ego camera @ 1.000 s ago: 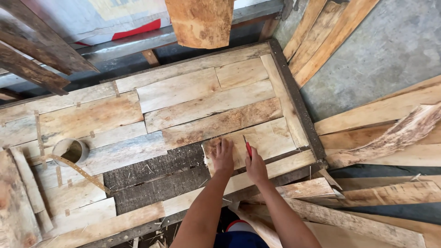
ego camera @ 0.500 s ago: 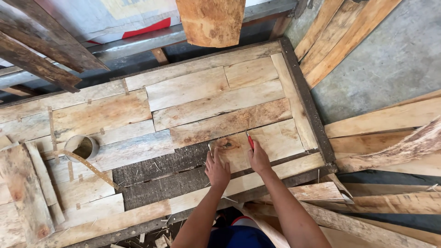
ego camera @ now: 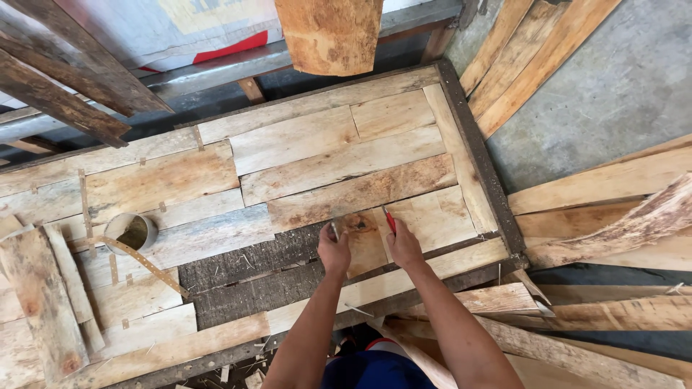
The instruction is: Measure, mark, and fit wooden planks to form a surface or floor.
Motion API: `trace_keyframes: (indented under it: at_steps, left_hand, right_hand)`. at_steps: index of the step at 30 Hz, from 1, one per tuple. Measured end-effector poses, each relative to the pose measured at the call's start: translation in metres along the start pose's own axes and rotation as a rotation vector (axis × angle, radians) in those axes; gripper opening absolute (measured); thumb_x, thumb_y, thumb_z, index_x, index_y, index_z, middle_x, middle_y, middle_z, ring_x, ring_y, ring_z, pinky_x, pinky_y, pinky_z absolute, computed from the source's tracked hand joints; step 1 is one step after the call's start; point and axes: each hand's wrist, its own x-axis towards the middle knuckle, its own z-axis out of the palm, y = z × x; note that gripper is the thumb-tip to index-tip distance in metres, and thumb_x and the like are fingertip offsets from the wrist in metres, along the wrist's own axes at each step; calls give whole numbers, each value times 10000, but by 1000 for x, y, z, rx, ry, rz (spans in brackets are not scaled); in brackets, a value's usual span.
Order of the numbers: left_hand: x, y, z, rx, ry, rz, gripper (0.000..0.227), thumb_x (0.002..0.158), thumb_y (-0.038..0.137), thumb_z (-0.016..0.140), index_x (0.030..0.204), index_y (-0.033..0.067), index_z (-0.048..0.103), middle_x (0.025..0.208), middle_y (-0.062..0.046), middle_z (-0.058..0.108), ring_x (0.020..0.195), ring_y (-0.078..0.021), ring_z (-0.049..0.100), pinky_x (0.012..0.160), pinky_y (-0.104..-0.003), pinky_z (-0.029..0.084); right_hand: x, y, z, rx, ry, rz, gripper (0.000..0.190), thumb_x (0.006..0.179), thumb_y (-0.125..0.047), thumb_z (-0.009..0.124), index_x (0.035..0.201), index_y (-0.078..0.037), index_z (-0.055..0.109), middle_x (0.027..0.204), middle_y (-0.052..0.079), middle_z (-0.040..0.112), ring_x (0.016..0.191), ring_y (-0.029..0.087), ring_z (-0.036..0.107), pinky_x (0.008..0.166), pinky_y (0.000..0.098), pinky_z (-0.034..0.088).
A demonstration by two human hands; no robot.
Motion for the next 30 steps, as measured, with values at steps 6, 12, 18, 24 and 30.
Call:
trace_keyframes:
  at_steps: [6,12,18,24,30]
  left_hand:
    - [-14,55,-1,22,-111,37,244,909,154,708,1109,14,693,898,-145,748,770,-267,708,760,-404,564]
    - [4,6,-4,-104,-42,-47,219,905,148,661,1093,35,664,947,-136,764,851,-261,746,790,-407,564]
    - [-2,45,-57,21,-39,-170,277,986,239,618,1209,76,595,999,-156,723,856,-278,695,779,-407,527]
    - [-10,-11,-60,-109,-337,-39,218,992,217,587,1079,54,702,901,-120,770,796,-203,706,727,-344,549]
    - [-34,-37,-75,144,-397,159,227,921,227,592,928,24,694,752,-145,713,672,-208,692,663,-363,530]
  right_hand:
    - [-4,-23,-18,-9,-125,190,492,969,-244,527,1450,-179,443,1163,240,683,1055,467,645,916,563,506]
    - [4,2,0,26,19,-27,439,949,-227,548,1369,-123,478,1188,252,671,1004,498,643,856,584,508]
    - [-3,-8,-9,1,-25,97,468,972,-243,549,1429,-164,484,1161,246,691,1061,482,644,930,572,502]
    - [-6,-10,-11,49,-17,23,454,949,-211,565,1392,-137,501,1232,218,657,1091,466,625,914,551,502]
    - [-38,-23,-19,104,152,-216,418,931,-90,551,1345,-32,549,1206,233,622,1143,434,597,964,491,493]
